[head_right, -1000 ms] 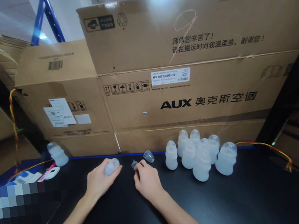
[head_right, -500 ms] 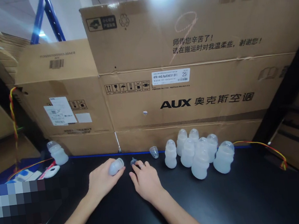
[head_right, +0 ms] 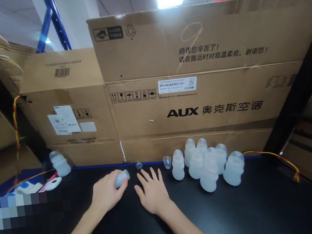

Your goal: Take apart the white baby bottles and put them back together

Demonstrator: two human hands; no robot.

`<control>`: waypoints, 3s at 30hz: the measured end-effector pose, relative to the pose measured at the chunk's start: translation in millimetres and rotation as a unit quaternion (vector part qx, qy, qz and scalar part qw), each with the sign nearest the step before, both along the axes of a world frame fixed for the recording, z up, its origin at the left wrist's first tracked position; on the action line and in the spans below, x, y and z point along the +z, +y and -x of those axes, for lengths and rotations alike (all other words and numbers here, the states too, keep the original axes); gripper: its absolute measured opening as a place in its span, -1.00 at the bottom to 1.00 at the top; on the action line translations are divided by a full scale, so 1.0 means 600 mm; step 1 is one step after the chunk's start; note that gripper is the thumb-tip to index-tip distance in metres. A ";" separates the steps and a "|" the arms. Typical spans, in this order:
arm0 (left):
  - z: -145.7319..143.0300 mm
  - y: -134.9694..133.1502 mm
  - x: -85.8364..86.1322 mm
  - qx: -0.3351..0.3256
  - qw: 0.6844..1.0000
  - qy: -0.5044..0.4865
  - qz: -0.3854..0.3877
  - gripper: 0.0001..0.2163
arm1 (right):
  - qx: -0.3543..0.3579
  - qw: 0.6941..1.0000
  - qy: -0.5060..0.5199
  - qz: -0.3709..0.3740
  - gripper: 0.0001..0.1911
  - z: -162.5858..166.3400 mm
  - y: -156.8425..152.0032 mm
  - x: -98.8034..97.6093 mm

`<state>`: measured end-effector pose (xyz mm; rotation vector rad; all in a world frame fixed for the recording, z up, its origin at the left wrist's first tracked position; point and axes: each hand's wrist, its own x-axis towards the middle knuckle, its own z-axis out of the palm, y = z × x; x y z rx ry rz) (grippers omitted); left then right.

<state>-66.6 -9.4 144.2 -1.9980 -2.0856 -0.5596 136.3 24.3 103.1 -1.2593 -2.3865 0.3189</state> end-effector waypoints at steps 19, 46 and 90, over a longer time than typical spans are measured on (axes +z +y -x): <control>0.005 0.006 -0.014 0.018 0.999 0.004 -0.037 -0.71 | 0.000 1.000 0.007 0.022 -0.38 -0.002 -0.003 0.007; 0.038 0.041 -0.058 0.074 0.967 -0.157 -0.187 -0.08 | -0.146 0.977 0.007 -0.156 -0.63 -0.015 0.034 -0.005; 0.048 0.013 -0.015 0.102 0.994 -0.013 0.036 -0.70 | -0.129 0.955 0.235 -0.126 -0.55 -0.022 0.042 -0.021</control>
